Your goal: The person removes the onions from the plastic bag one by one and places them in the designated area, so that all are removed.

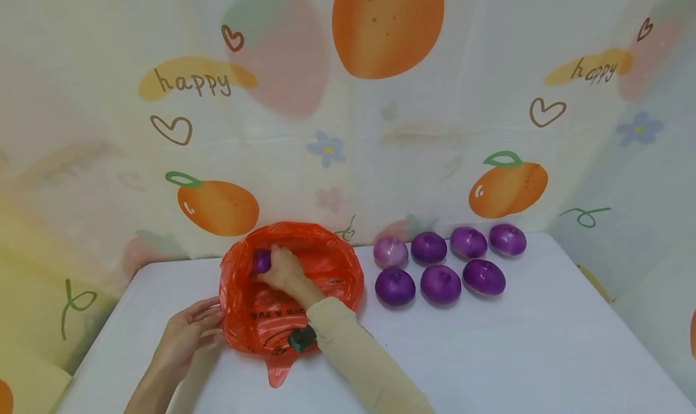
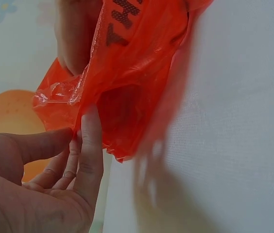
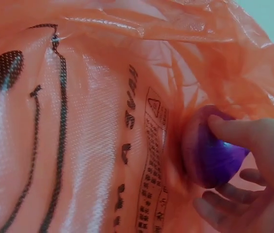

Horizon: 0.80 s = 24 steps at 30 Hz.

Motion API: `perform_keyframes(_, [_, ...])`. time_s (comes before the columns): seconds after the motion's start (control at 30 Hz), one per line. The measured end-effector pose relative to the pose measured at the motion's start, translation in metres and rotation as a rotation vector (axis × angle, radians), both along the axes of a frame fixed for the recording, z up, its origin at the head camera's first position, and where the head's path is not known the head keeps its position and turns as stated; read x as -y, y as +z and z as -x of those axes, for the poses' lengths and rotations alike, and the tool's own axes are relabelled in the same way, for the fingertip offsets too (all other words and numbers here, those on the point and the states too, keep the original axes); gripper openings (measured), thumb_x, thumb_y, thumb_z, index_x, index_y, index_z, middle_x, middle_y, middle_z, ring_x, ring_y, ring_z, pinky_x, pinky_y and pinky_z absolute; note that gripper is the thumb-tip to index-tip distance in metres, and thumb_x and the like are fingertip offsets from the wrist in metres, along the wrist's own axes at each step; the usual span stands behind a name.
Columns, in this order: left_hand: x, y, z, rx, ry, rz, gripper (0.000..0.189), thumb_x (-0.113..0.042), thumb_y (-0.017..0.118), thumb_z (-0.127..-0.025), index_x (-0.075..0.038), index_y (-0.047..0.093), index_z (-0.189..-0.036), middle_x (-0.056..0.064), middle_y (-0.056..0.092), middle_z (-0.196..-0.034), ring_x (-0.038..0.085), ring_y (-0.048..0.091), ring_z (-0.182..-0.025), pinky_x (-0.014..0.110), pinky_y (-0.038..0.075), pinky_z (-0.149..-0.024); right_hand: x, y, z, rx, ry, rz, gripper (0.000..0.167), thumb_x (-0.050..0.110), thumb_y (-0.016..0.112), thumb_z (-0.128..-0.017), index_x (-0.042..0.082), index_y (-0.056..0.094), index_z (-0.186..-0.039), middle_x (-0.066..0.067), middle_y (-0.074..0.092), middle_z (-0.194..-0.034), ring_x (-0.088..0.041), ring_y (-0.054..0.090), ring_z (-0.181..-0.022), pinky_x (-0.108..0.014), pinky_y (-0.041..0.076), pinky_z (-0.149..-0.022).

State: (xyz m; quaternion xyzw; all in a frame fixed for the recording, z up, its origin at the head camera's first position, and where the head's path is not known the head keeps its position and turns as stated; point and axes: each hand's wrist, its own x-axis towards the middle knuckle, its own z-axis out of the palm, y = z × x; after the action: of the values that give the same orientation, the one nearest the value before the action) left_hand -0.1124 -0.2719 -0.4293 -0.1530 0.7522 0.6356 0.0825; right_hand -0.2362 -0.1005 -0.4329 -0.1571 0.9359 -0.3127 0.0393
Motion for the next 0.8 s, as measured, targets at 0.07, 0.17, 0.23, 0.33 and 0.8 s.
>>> perform_keyframes(0.07, [-0.001,-0.001,0.001,0.002,0.001,0.005,0.052,-0.012,0.057,-0.099,0.006,0.038,-0.144,-0.011,0.071,-0.099,0.009,0.068,-0.082,0.027,0.057,-0.074,0.001,0.000,0.001,-0.023,0.001,-0.047,0.061,0.037,0.084,-0.076,0.010,0.054,-0.122,-0.006,0.062,-0.113,-0.019,0.063,-0.103,-0.027,0.051,-0.091])
perform_keyframes(0.17, [-0.001,-0.001,0.002,0.004,-0.003,0.026,0.053,-0.013,0.057,-0.099,0.006,0.038,-0.144,-0.007,0.071,-0.103,0.009,0.068,-0.083,0.028,0.057,-0.074,0.005,0.000,0.002,-0.041,0.022,-0.103,0.059,0.037,0.082,-0.078,0.012,0.054,-0.123,-0.004,0.061,-0.114,-0.017,0.063,-0.103,-0.026,0.051,-0.090])
perform_keyframes(0.23, [0.000,0.001,0.001,0.013,-0.001,0.041,0.053,-0.014,0.056,-0.099,0.006,0.037,-0.145,-0.005,0.071,-0.105,0.009,0.068,-0.083,0.027,0.057,-0.075,0.008,0.001,0.004,-0.035,0.036,-0.114,0.058,0.037,0.081,-0.079,0.013,0.055,-0.125,-0.003,0.061,-0.115,-0.016,0.062,-0.104,-0.025,0.051,-0.090])
perform_keyframes(0.33, [0.002,0.003,-0.001,0.026,0.004,0.052,0.053,-0.012,0.055,-0.100,0.007,0.036,-0.146,-0.002,0.071,-0.107,0.009,0.068,-0.083,0.027,0.058,-0.075,0.011,0.003,0.004,-0.029,0.048,-0.139,0.057,0.038,0.080,-0.080,0.015,0.055,-0.126,-0.001,0.062,-0.117,-0.013,0.062,-0.105,-0.024,0.051,-0.091])
perform_keyframes(0.8, [0.009,0.002,0.006,0.049,-0.004,0.012,0.057,-0.012,0.054,-0.101,0.005,0.030,-0.149,-0.011,0.070,-0.101,0.009,0.068,-0.082,0.029,0.058,-0.075,-0.046,0.059,-0.041,-0.065,0.070,-0.339,0.081,0.052,0.081,-0.074,0.021,0.046,-0.140,0.001,0.057,-0.123,-0.014,0.061,-0.102,-0.030,0.055,-0.084])
